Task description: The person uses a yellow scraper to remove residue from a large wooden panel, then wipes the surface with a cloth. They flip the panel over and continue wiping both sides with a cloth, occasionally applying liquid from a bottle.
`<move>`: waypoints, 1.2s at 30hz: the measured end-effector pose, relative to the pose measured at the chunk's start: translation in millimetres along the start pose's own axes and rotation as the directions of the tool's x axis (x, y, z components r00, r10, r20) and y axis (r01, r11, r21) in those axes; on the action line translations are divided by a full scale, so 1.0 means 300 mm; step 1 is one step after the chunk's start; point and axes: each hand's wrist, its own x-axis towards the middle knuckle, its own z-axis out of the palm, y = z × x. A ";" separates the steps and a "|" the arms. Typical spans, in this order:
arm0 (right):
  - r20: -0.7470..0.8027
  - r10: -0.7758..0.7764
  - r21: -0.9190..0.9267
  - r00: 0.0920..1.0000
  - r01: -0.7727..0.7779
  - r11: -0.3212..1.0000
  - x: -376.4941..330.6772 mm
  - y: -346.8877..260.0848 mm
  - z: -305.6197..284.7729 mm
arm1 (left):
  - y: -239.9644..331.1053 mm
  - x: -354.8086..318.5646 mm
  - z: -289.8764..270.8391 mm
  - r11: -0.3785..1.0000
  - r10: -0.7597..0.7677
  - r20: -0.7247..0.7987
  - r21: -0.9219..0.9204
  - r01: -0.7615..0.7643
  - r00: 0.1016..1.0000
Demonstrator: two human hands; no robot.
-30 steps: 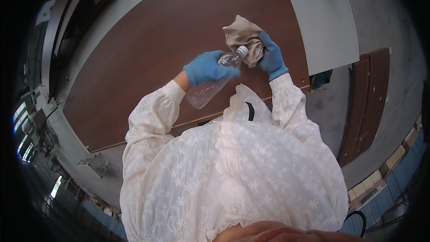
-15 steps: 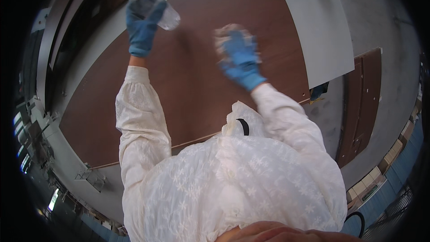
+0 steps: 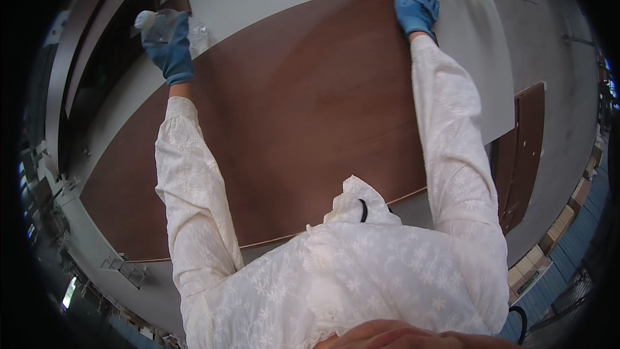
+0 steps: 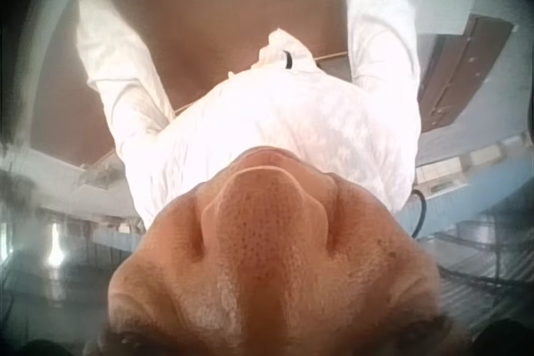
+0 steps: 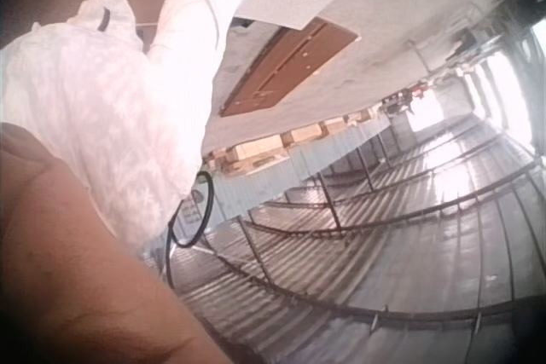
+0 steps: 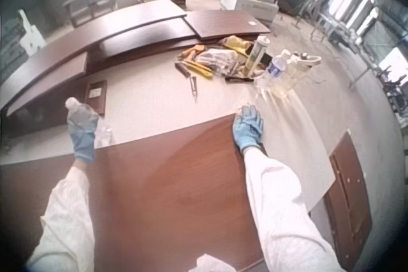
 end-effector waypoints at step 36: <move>0.365 -0.606 0.533 0.707 0.375 0.758 -0.937 -0.509 -0.276 | 0.334 -1.006 -0.386 0.542 -0.072 0.392 0.787 -0.294 0.917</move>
